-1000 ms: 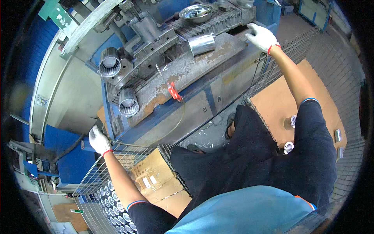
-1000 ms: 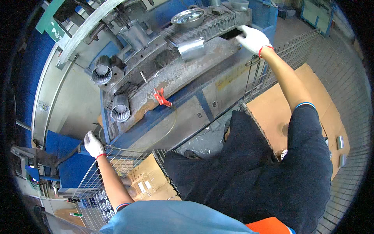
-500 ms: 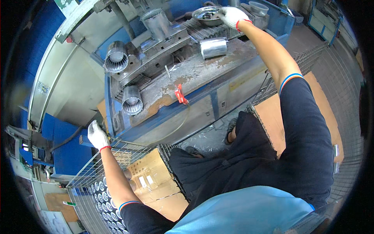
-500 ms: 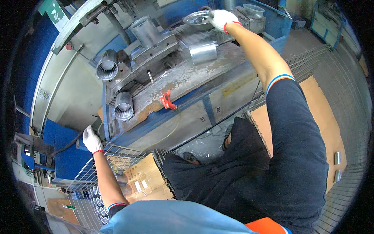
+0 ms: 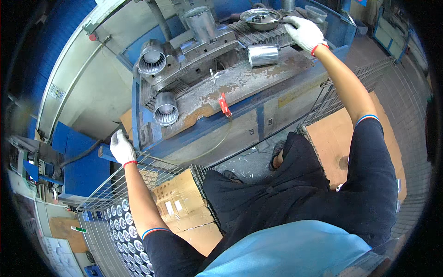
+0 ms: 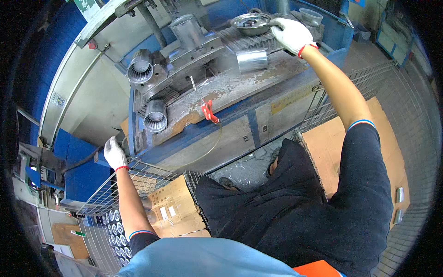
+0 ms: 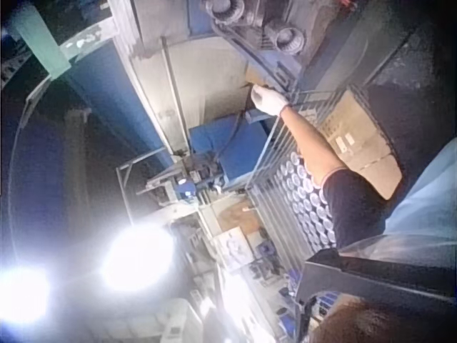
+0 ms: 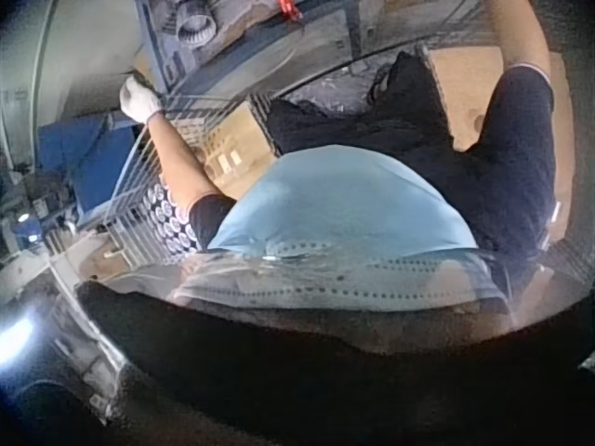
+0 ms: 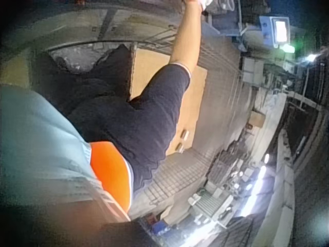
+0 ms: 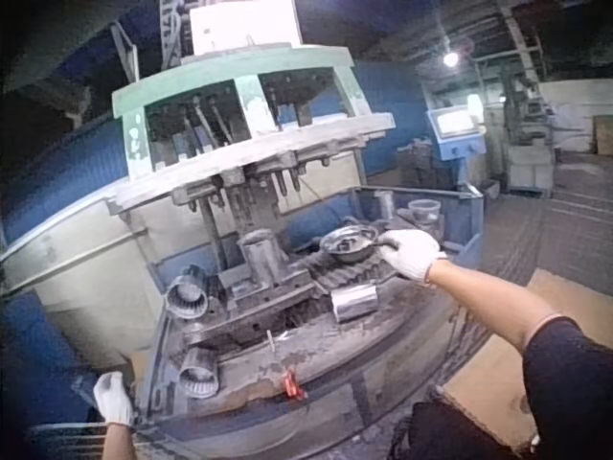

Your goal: Cleaning and deburring cylindrical metal components using a scraper tool and a pneumatic air hose nozzle.

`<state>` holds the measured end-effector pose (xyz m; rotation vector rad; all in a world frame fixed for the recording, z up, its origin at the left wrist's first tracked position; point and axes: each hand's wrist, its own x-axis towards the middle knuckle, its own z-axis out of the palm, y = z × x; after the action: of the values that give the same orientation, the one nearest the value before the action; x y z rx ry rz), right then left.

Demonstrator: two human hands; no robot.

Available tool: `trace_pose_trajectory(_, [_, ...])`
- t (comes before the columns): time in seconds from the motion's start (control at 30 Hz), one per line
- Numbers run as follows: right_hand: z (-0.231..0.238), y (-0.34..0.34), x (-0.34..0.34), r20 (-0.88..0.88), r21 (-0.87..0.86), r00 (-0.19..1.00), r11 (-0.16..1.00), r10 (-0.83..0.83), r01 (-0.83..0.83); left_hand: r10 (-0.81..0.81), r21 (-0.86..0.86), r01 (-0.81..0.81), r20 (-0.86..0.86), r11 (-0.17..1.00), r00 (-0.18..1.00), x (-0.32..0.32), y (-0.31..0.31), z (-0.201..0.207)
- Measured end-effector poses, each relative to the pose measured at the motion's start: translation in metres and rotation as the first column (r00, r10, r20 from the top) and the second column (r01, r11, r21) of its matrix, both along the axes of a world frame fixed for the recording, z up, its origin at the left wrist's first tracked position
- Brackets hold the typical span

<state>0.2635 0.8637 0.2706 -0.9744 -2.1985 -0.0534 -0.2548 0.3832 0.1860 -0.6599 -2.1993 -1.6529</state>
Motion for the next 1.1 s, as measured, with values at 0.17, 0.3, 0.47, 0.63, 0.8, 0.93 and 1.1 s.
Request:
trace_pose_trajectory(0.17, [0.043, -0.046, -0.034, -0.438, -0.010, 0.879, 0.976, 0.190, -0.216, 0.007, 0.002, -0.007, -0.005, 1.000, 1.000, 0.001, -0.004, -0.001])
trace_pose_trajectory(0.3, [0.091, -0.081, -0.088, -0.647, -0.058, 0.694, 0.887, 0.316, -0.457, 0.024, -0.044, -0.029, -0.101, 0.999, 0.995, -0.007, -0.008, -0.005])
trace_pose_trajectory(0.47, [0.103, -0.071, -0.138, -0.659, -0.110, 0.634, 0.783, 0.404, -0.613, -0.005, 0.003, 0.004, 0.093, 1.000, 0.996, -0.015, 0.000, -0.005])
trace_pose_trajectory(0.63, [0.104, -0.035, -0.121, -0.646, 0.081, 0.706, 0.945, 0.291, -0.316, 0.002, -0.011, -0.002, 0.012, 1.000, 1.000, -0.031, -0.003, -0.011])
trace_pose_trajectory(0.8, [0.106, -0.010, -0.069, -0.747, -0.019, 0.643, 0.962, 0.166, -0.271, -0.004, -0.032, 0.006, 0.064, 0.999, 0.998, -0.019, 0.007, 0.001])
trace_pose_trajectory(0.93, [0.076, 0.015, -0.069, -0.686, 0.016, 0.715, 0.985, 0.136, -0.172, 0.014, -0.037, -0.010, 0.100, 0.999, 0.995, -0.028, -0.010, -0.017])
trace_pose_trajectory(1.1, [0.034, 0.057, -0.041, -0.284, 0.007, 0.956, 0.997, -0.077, 0.083, 0.030, 0.016, -0.028, -0.107, 0.999, 0.994, -0.017, -0.003, -0.014])
